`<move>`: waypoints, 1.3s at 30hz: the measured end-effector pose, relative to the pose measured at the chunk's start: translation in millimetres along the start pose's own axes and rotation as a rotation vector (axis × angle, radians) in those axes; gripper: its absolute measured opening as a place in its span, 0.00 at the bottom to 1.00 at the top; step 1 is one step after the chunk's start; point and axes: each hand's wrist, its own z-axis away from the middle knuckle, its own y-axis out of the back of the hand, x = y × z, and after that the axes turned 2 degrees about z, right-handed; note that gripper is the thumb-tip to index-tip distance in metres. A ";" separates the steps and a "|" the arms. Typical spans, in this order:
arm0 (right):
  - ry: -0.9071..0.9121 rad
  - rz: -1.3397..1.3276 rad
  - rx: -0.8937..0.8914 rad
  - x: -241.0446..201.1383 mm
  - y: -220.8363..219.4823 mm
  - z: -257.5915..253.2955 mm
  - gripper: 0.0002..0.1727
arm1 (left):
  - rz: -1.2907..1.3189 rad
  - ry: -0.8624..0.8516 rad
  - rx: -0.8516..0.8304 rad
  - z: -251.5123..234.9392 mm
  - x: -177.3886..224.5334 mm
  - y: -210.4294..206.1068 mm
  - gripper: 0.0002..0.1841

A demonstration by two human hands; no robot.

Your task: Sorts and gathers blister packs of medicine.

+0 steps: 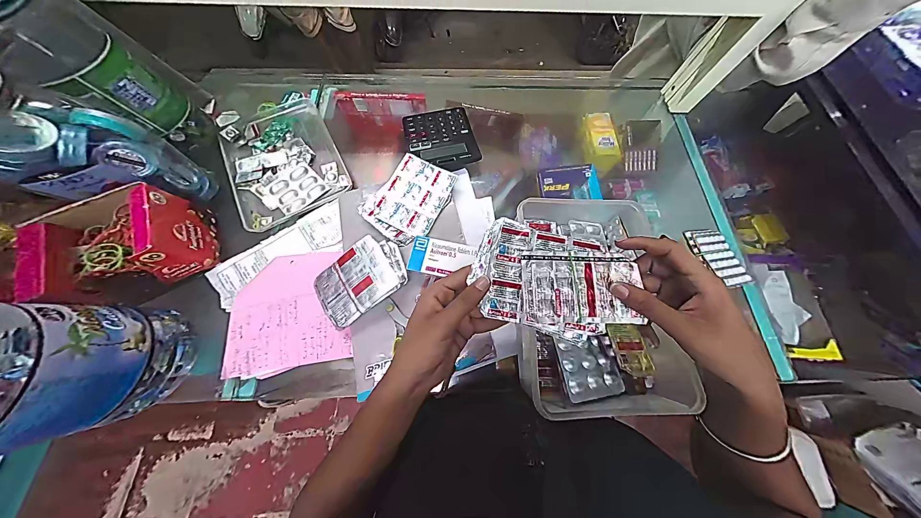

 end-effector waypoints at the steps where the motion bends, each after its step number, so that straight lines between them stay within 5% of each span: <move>1: 0.015 -0.022 0.001 1.0 0.4 -0.1 0.26 | -0.007 -0.002 -0.001 -0.1 -0.3 0.1 0.14; 6: 0.079 -0.171 0.355 0.5 19.4 2.9 0.20 | -0.032 -0.030 -0.032 0.7 -0.1 1.5 0.15; 11: -0.018 0.201 0.870 45.1 75.8 10.0 0.27 | -0.033 -0.038 -0.027 2.2 0.5 3.4 0.14; 19: -0.376 0.634 0.651 70.7 91.5 29.0 0.32 | -0.043 -0.044 -0.032 0.6 -2.6 -3.0 0.14; 24: -0.243 0.847 0.659 31.5 73.3 36.1 0.33 | -0.049 -0.051 -0.051 4.6 -4.2 -3.9 0.14; 28: 0.111 0.572 0.358 6.9 27.4 35.0 0.26 | -0.071 -0.031 -0.078 8.6 -11.1 -12.5 0.14; 31: 0.128 0.442 0.159 8.1 1.2 29.4 0.22 | -0.110 -0.041 -0.118 9.5 -14.7 -19.0 0.14; 35: 0.077 0.232 0.153 6.6 -1.0 29.1 0.05 | -0.110 -0.045 -0.165 12.4 -15.7 -17.9 0.14; 39: 0.036 0.107 0.148 1.9 -2.8 29.6 0.22 | -0.072 -0.037 -0.191 12.2 -20.5 -15.7 0.14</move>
